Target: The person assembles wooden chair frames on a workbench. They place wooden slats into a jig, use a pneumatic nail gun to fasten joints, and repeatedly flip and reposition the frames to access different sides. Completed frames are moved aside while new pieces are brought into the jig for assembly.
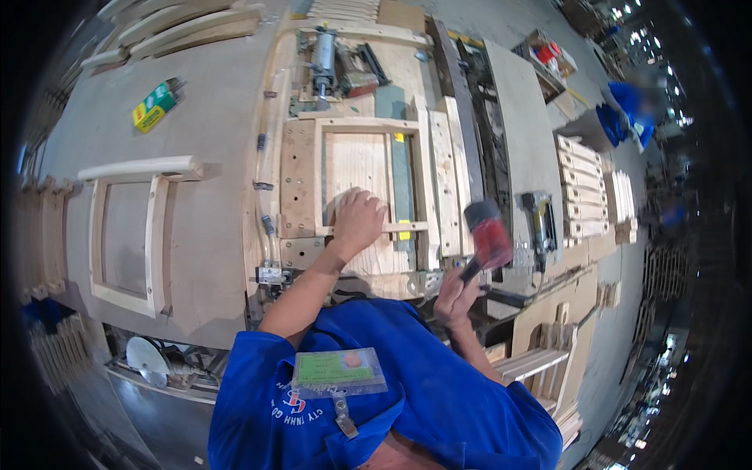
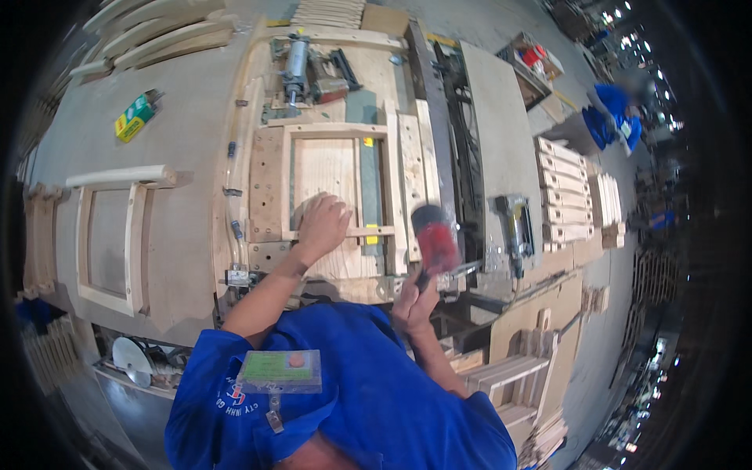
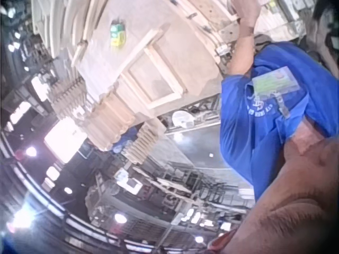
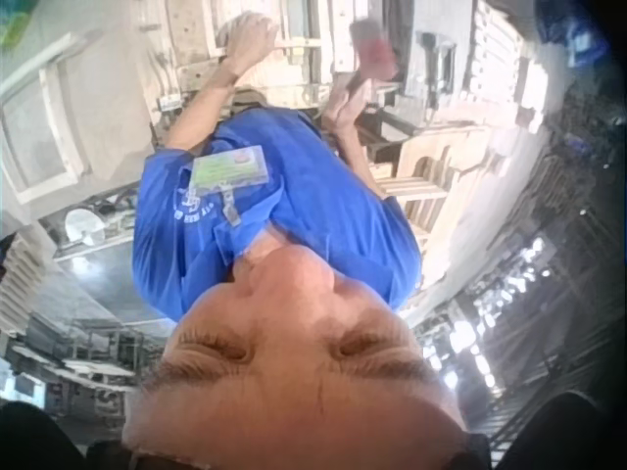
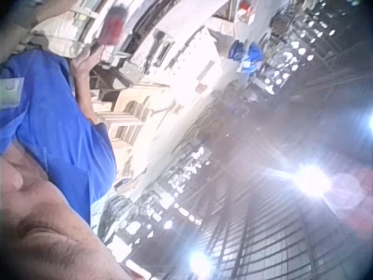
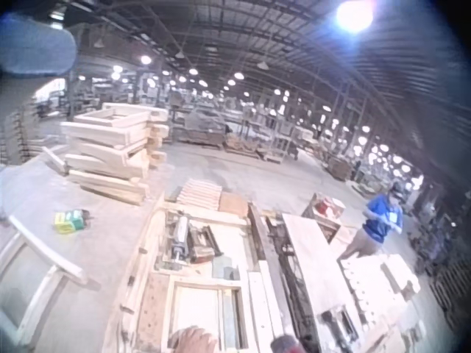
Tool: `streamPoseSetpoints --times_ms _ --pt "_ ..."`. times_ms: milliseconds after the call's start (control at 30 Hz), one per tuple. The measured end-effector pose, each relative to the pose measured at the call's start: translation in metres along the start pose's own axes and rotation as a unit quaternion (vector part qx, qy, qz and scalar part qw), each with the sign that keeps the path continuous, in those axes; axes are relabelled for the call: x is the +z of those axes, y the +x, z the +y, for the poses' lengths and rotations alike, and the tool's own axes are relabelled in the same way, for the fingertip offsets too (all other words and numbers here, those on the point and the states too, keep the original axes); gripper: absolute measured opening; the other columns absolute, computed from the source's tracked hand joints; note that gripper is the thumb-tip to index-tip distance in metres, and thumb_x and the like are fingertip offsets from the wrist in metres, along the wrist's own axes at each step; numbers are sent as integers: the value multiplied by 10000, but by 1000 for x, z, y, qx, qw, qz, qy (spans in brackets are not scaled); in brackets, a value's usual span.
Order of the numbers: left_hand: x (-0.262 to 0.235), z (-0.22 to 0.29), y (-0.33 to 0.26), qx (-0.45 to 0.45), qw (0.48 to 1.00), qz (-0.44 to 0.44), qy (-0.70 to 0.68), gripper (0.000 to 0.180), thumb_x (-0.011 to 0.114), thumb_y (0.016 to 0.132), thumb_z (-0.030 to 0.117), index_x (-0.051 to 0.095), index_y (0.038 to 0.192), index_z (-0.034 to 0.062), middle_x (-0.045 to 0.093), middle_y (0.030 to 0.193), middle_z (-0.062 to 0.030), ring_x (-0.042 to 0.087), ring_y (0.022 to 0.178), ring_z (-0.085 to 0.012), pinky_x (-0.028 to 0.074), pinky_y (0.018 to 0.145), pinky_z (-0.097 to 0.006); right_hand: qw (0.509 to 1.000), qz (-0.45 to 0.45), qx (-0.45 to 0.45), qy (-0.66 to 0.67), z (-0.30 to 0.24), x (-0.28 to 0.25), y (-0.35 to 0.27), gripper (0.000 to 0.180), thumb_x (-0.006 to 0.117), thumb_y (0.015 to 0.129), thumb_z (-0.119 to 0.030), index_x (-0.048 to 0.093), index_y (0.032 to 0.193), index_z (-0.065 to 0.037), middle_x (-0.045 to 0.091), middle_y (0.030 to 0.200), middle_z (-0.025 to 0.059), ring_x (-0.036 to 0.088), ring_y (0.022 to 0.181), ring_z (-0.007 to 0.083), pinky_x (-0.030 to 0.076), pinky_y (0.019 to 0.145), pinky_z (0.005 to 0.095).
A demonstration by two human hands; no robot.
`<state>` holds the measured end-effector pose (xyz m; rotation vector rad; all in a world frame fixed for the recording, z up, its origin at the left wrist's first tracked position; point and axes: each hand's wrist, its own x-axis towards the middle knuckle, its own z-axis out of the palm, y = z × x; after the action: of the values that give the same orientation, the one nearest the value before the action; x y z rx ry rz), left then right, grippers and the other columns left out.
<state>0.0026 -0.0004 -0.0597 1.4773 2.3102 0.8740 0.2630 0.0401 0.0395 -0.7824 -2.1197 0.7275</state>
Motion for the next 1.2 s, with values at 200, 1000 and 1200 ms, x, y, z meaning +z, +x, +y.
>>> streamPoseSetpoints --times_ms 200,1000,1200 --pt "8 -3 4 -47 997 -35 53 401 564 1054 349 741 1221 30 650 1317 -195 510 1387 -374 350 1224 -510 958 -170 230 -24 4 -2 32 319 482 1114 -276 574 1046 22 581 713 163 604 662 222 483 617 431" --pt "6 2 2 9 998 43 35 311 668 978 319 765 1051 32 743 1111 -174 661 1171 -371 491 1077 -491 991 -121 -56 24 6 174 215 330 543 1113 -333 558 1126 -3 642 715 268 672 695 519 489 610 573" --pt "-6 0 6 -54 996 -58 41 264 700 968 289 767 1041 44 728 1147 -180 660 1169 -351 499 1065 -485 967 -247 50 18 2 165 217 461 542 1104 -451 598 1099 6 674 801 316 682 844 553 518 711 596"
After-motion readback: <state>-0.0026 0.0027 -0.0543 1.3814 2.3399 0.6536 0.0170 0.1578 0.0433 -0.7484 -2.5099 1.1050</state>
